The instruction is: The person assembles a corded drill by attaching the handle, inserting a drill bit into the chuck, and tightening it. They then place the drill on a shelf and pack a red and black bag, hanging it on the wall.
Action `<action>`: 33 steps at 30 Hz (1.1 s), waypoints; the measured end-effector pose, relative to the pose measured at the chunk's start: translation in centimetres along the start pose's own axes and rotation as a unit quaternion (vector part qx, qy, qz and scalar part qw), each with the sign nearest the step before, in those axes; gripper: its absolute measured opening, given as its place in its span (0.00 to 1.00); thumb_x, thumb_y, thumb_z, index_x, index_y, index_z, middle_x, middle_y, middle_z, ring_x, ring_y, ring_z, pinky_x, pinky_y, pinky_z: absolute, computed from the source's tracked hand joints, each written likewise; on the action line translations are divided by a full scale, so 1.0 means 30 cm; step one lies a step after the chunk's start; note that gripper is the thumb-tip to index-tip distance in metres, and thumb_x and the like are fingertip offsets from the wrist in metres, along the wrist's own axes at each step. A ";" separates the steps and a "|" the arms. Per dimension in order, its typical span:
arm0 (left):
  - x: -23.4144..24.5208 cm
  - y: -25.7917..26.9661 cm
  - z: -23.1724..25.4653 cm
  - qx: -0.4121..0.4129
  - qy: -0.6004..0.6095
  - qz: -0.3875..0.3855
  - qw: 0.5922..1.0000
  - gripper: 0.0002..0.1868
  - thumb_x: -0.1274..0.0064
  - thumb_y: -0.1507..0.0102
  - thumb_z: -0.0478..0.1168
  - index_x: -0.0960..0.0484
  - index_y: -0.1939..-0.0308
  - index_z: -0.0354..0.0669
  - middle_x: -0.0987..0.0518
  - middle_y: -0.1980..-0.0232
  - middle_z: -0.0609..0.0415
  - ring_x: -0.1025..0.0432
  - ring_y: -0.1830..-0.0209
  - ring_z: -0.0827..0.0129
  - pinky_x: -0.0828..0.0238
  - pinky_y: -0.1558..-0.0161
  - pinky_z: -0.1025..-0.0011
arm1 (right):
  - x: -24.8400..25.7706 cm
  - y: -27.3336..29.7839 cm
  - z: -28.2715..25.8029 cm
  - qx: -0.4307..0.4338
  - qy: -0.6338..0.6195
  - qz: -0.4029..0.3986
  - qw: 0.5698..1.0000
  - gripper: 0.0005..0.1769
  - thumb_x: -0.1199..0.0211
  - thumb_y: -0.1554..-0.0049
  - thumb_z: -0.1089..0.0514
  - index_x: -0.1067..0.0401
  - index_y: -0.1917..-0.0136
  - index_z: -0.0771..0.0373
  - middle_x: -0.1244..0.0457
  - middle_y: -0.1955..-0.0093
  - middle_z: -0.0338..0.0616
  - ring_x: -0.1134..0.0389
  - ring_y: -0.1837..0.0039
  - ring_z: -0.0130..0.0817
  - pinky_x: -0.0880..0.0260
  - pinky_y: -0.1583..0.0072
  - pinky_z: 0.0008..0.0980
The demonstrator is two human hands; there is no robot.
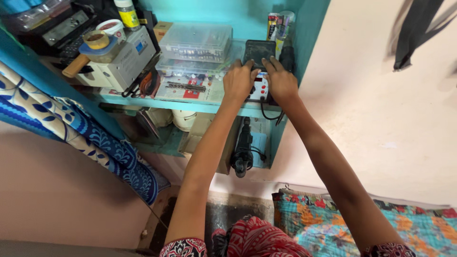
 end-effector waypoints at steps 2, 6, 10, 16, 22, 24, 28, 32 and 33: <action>-0.011 0.012 0.038 -0.018 -0.040 0.003 0.999 0.27 0.38 0.39 0.54 0.19 0.43 0.41 0.23 0.43 0.41 0.28 0.41 0.48 0.27 0.47 0.52 | 0.019 0.026 -0.023 0.020 0.006 0.014 1.000 0.37 0.30 0.49 0.61 0.33 0.27 0.60 0.39 0.27 0.55 0.29 0.42 0.56 0.26 0.45 0.45; -0.025 0.037 0.108 -0.050 -0.061 0.017 0.997 0.35 0.40 0.38 0.54 0.26 0.36 0.31 0.31 0.31 0.37 0.39 0.27 0.46 0.39 0.35 0.42 | 0.083 0.081 -0.080 0.053 0.004 0.045 0.998 0.39 0.29 0.50 0.63 0.36 0.27 0.67 0.40 0.29 0.58 0.32 0.39 0.56 0.28 0.41 0.44; 0.009 0.081 0.179 -0.063 -0.046 0.031 0.996 0.34 0.43 0.34 0.53 0.31 0.31 0.36 0.39 0.24 0.33 0.50 0.20 0.42 0.60 0.30 0.27 | 0.229 0.131 -0.125 0.079 -0.017 0.097 0.992 0.26 0.31 0.47 0.66 0.30 0.35 0.67 0.35 0.35 0.53 0.31 0.37 0.53 0.28 0.39 0.43; 0.145 0.167 0.443 -0.156 0.107 0.132 0.973 0.44 0.48 0.33 0.60 0.43 0.22 0.37 0.50 0.18 0.34 0.58 0.15 0.44 0.77 0.26 0.23 | 0.532 0.237 -0.099 0.052 0.031 0.190 0.980 0.08 0.32 0.46 0.70 0.25 0.52 0.63 0.30 0.43 0.43 0.30 0.41 0.43 0.27 0.45 0.37; 0.113 0.227 0.701 -0.219 0.165 0.091 0.957 0.41 0.52 0.28 0.60 0.46 0.18 0.45 0.53 0.15 0.41 0.59 0.12 0.48 0.80 0.21 0.27 | 0.744 0.389 -0.034 0.022 0.128 0.235 0.963 0.10 0.28 0.42 0.65 0.31 0.57 0.64 0.33 0.40 0.44 0.35 0.35 0.49 0.30 0.41 0.42; 0.089 0.255 0.786 -0.240 0.188 0.088 0.948 0.42 0.53 0.28 0.62 0.48 0.18 0.45 0.54 0.15 0.40 0.61 0.12 0.47 0.82 0.22 0.26 | 0.793 0.447 0.001 -0.001 0.163 0.238 0.957 0.09 0.30 0.40 0.65 0.31 0.54 0.64 0.36 0.33 0.47 0.39 0.29 0.52 0.32 0.35 0.46; 0.028 0.332 0.936 -0.263 0.217 0.045 0.939 0.43 0.54 0.29 0.63 0.50 0.18 0.45 0.55 0.15 0.41 0.62 0.13 0.48 0.83 0.23 0.27 | 0.882 0.579 0.069 -0.061 0.206 0.225 0.951 0.14 0.33 0.36 0.64 0.30 0.38 0.67 0.46 0.21 0.56 0.46 0.21 0.57 0.40 0.25 0.51; -0.012 0.435 1.069 -0.281 0.277 -0.001 0.919 0.43 0.55 0.29 0.62 0.51 0.17 0.45 0.57 0.14 0.41 0.64 0.12 0.48 0.82 0.23 0.27 | 0.957 0.697 0.151 -0.120 0.192 0.177 0.958 0.19 0.35 0.34 0.62 0.33 0.33 0.68 0.48 0.20 0.59 0.46 0.21 0.61 0.41 0.24 0.52; -0.020 0.464 1.100 -0.286 0.288 -0.009 0.914 0.43 0.55 0.29 0.61 0.51 0.17 0.45 0.57 0.14 0.42 0.64 0.12 0.48 0.82 0.23 0.27 | 0.975 0.732 0.165 -0.138 0.199 0.174 0.954 0.19 0.35 0.35 0.62 0.33 0.33 0.68 0.48 0.21 0.60 0.46 0.22 0.61 0.41 0.25 0.52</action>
Point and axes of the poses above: each hand's wrist, its own y-axis away from the middle knuckle, its own x-axis out of the back of the hand, z = x × y, the point moved 10 cm from there along -y, towards the middle knuckle
